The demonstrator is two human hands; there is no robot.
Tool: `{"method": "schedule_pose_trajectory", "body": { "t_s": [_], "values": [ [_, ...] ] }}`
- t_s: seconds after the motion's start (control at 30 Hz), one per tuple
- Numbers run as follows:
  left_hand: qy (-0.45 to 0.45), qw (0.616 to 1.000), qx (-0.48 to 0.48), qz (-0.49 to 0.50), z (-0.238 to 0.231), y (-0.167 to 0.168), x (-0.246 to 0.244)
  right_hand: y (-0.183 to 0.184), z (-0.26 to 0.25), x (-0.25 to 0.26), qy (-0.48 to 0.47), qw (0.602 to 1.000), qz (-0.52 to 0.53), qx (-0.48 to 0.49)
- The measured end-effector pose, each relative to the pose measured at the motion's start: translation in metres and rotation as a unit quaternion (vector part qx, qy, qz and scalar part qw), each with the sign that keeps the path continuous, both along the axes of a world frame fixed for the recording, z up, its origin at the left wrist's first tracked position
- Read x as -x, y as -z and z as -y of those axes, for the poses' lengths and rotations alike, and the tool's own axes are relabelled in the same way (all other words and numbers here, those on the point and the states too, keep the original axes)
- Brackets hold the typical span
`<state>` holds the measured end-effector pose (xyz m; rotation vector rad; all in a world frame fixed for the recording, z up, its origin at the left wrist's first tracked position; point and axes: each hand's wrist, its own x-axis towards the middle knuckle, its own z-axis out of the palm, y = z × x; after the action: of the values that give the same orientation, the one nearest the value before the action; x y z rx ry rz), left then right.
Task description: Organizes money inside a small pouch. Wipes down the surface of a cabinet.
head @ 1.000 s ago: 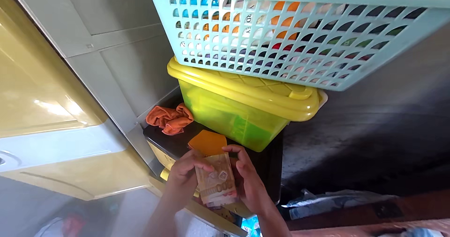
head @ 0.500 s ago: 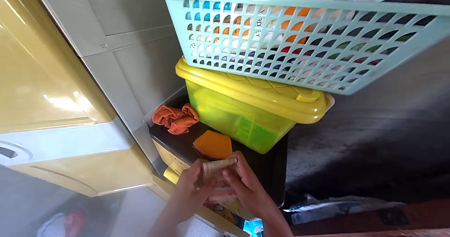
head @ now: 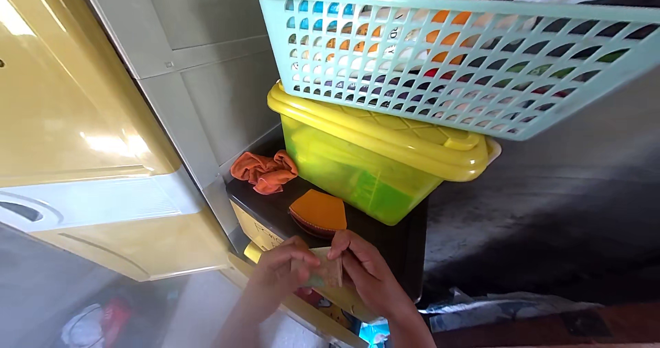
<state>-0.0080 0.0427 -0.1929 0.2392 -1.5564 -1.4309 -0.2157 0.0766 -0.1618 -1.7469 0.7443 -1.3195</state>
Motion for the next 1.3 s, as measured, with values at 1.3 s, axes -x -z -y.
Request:
{"method": "schedule_pose_trajectory", "body": {
  "t_s": [1.3],
  "values": [
    [-0.397,0.759,0.438,0.273,0.014,-0.034,0.006,-0.001,0.025,-0.016,0.397,0.882,-0.214,0.139]
  ]
}}
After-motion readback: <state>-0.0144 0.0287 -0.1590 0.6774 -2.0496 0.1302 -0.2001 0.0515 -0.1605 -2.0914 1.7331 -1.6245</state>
